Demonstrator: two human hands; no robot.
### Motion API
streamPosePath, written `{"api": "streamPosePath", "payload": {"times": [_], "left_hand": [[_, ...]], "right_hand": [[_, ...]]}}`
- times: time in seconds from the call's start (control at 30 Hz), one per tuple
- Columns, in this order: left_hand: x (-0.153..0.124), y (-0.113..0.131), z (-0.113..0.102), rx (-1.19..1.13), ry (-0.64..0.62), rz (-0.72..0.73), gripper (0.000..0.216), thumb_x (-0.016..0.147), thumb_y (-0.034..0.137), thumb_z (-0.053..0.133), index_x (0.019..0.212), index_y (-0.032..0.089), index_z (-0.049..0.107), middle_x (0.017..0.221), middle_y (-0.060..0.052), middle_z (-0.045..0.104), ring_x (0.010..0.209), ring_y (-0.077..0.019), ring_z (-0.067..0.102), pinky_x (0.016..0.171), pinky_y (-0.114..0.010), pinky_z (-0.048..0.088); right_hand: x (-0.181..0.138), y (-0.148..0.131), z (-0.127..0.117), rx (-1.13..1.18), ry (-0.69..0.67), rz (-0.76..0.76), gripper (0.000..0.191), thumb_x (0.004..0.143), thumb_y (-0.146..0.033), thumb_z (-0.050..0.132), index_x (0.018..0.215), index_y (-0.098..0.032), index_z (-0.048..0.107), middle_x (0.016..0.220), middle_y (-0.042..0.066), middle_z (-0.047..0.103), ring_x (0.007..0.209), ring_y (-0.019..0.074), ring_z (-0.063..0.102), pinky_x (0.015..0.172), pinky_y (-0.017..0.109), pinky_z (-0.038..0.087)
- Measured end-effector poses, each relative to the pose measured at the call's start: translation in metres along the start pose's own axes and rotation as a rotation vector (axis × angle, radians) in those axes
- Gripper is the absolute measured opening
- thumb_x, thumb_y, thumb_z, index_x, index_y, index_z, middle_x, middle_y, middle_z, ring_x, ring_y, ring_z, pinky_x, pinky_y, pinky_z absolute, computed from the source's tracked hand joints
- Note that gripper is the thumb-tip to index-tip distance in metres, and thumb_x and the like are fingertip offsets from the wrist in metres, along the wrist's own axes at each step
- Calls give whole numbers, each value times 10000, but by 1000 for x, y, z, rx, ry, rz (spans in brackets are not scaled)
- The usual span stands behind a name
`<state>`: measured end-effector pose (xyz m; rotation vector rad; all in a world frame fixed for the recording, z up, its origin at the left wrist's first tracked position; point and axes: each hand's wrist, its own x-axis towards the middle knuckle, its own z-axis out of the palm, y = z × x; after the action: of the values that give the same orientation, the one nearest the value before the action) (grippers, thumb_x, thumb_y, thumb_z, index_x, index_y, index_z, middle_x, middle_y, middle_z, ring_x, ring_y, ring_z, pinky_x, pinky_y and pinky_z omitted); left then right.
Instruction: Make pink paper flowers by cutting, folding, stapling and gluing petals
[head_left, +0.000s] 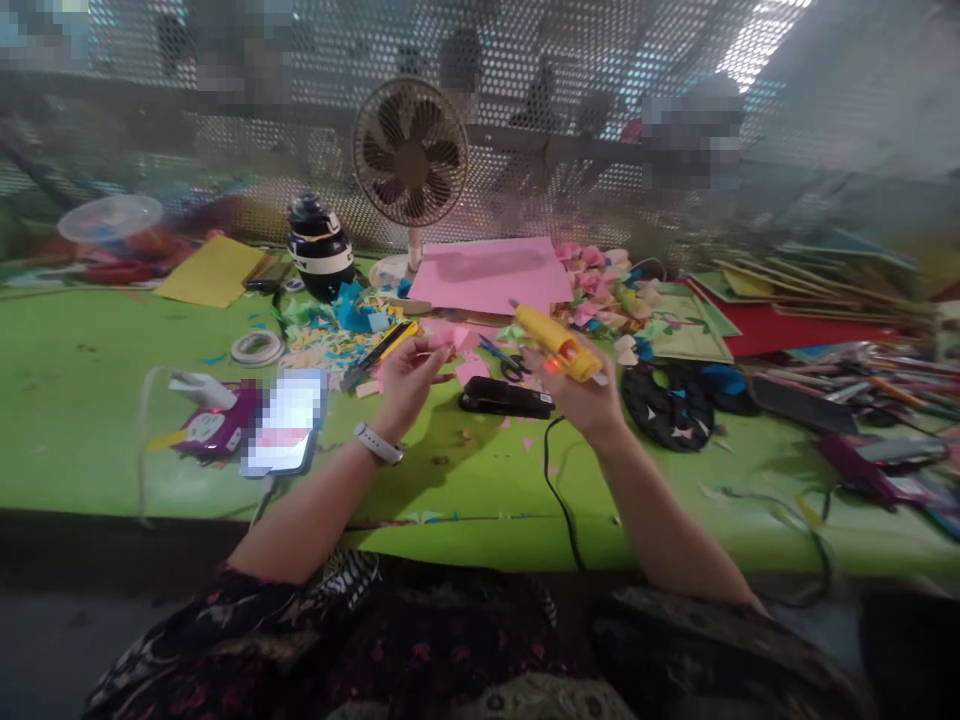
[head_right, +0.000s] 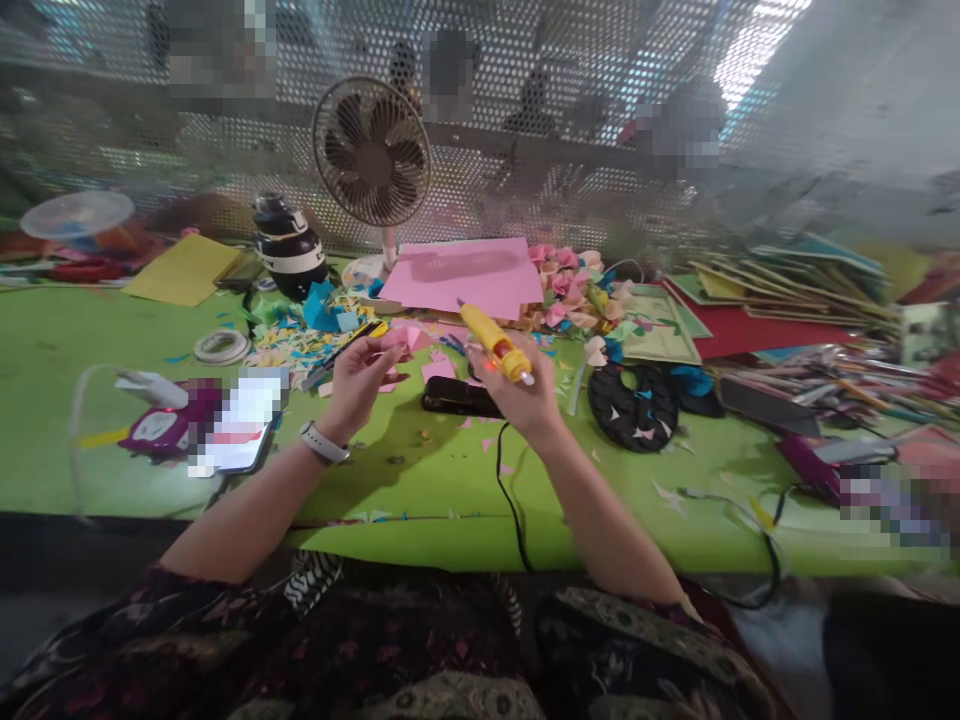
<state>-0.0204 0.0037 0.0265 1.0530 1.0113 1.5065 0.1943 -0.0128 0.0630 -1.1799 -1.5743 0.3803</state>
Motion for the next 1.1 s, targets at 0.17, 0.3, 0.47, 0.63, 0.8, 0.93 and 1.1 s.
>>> {"api": "streamPosePath", "payload": {"times": [0.17,0.3,0.47,0.63,0.8,0.93,1.1], "left_hand": [[1,-2,1,10,18,6,306,686,386,823,792,170,635,778,-30,706,757,-141,706,580,-217,611],[2,-2,3,-17,26,3,299,675,356,830,791,170,627,794,-33,715,769,-149,715,574,-212,608],[4,0,4,24,53,0,262,682,326,815,776,172,625,761,-18,706,724,-138,711,558,-203,599],[8,-5,0,18,55,37,235,709,326,803,771,183,628,768,-21,716,714,-127,703,569,-198,596],[10,-6,-1,28,69,37,200,736,295,789,758,191,619,764,-21,710,721,-129,707,566,-195,589],[11,-5,0,32,68,48,217,735,309,799,754,197,614,796,-19,722,732,-129,709,554,-185,584],[11,-7,-2,24,54,76,212,727,310,803,756,196,628,787,-19,714,708,-125,701,554,-196,591]], "right_hand": [[11,16,-63,-100,186,120,335,701,-461,790,863,-205,646,801,21,677,689,177,625,690,349,546],[3,56,-129,-550,226,321,366,676,-531,753,770,-197,638,745,37,663,709,215,613,705,363,504],[-14,101,-173,-940,3,487,359,639,-503,759,724,-178,632,743,88,664,753,257,603,688,351,436],[-20,126,-179,-931,-116,489,324,630,-376,756,853,-148,700,878,125,703,827,270,610,713,353,409],[-25,131,-176,-851,-150,396,320,658,-341,766,906,-144,719,919,180,710,810,250,577,742,380,396],[-38,120,-177,-773,-20,372,368,654,-310,779,974,-138,718,1001,195,707,819,229,573,797,372,433],[-57,122,-183,-725,58,403,467,656,-360,751,1068,-142,713,1070,166,709,809,228,622,793,378,498]]}}
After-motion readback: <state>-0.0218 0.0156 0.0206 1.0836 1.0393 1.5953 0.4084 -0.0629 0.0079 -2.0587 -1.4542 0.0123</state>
